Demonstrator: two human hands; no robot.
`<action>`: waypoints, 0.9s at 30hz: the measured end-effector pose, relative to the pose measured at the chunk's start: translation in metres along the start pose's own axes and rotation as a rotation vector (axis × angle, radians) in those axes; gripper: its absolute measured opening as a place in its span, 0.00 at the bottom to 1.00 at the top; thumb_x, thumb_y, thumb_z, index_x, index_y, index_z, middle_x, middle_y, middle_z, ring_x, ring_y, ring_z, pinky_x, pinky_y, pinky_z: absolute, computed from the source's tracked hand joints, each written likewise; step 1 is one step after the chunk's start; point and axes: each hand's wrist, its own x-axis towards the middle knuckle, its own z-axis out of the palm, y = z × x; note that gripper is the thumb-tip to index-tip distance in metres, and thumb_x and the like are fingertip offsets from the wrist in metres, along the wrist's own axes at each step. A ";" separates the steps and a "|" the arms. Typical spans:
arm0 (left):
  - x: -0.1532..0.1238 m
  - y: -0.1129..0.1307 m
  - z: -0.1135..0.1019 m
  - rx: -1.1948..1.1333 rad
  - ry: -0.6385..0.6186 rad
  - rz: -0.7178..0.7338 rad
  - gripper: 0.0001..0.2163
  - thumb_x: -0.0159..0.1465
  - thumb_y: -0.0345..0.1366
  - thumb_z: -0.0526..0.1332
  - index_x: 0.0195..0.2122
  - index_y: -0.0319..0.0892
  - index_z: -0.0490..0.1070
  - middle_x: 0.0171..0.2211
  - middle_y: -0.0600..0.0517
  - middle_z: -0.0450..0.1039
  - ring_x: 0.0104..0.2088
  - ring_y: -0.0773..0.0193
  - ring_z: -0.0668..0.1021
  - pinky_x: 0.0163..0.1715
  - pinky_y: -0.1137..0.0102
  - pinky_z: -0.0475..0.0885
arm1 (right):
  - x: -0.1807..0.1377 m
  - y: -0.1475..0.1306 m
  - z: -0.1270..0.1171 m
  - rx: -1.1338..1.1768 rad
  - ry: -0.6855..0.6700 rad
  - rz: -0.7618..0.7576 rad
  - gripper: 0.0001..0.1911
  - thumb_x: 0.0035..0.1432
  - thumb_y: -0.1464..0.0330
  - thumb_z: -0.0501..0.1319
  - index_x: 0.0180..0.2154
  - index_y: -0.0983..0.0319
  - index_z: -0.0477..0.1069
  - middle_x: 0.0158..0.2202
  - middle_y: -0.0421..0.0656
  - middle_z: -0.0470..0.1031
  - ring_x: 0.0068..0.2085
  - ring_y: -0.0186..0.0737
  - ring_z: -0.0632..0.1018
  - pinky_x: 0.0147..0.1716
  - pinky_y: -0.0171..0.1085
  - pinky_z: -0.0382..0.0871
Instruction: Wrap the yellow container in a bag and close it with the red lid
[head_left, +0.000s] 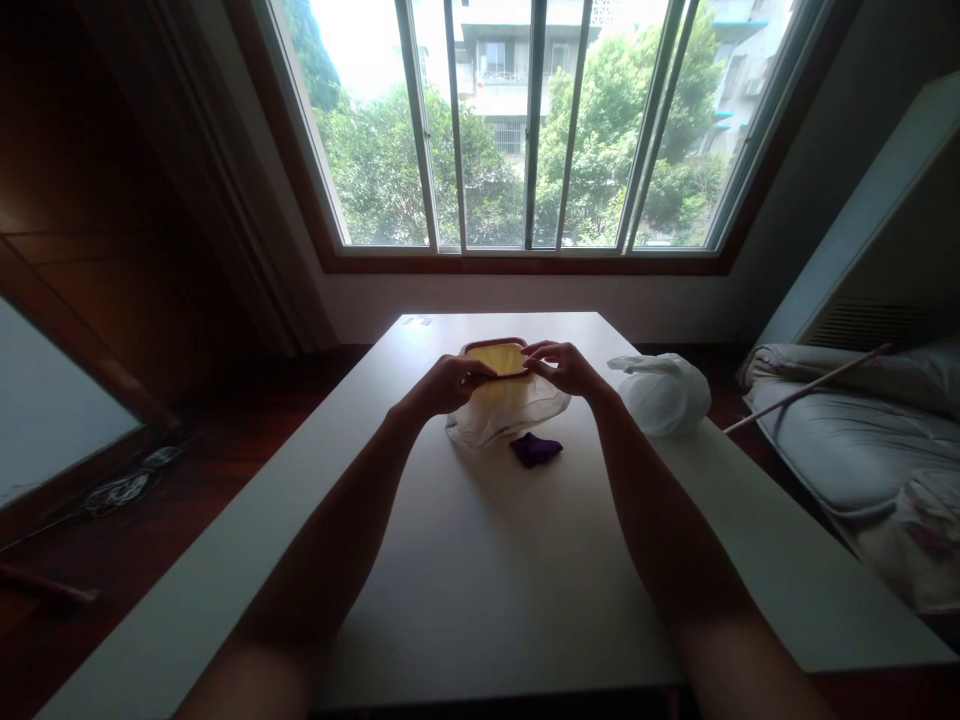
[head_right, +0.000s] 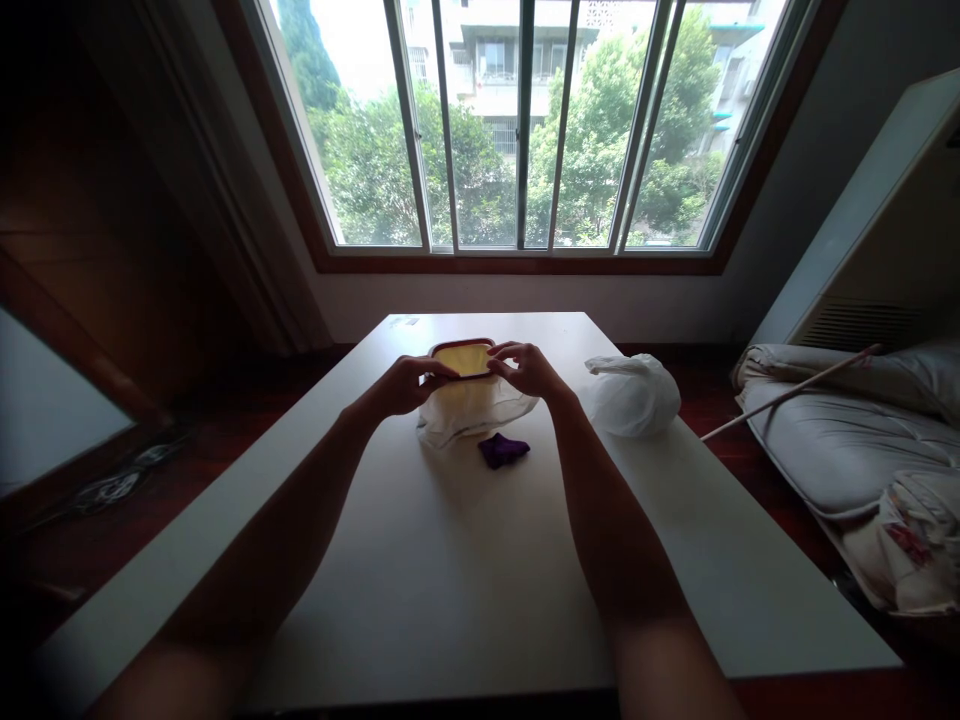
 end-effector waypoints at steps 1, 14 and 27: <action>0.000 0.000 -0.001 -0.005 -0.010 0.000 0.10 0.62 0.32 0.61 0.40 0.43 0.82 0.35 0.49 0.82 0.32 0.63 0.80 0.33 0.71 0.75 | 0.001 0.001 0.003 -0.008 0.047 0.026 0.11 0.60 0.59 0.65 0.37 0.59 0.82 0.48 0.49 0.80 0.49 0.49 0.80 0.51 0.49 0.75; 0.004 -0.037 0.020 0.003 0.232 -0.287 0.22 0.64 0.38 0.57 0.58 0.38 0.71 0.63 0.40 0.67 0.67 0.48 0.65 0.67 0.51 0.60 | 0.008 0.011 0.046 -0.099 0.276 0.217 0.17 0.59 0.68 0.58 0.47 0.59 0.81 0.51 0.45 0.80 0.58 0.48 0.77 0.63 0.47 0.67; 0.000 -0.047 0.027 -0.056 0.156 -0.381 0.25 0.64 0.36 0.50 0.60 0.34 0.69 0.67 0.40 0.61 0.70 0.50 0.61 0.70 0.53 0.54 | 0.001 0.005 0.059 -0.097 0.280 0.295 0.20 0.63 0.67 0.54 0.52 0.64 0.77 0.61 0.49 0.73 0.65 0.49 0.70 0.66 0.46 0.60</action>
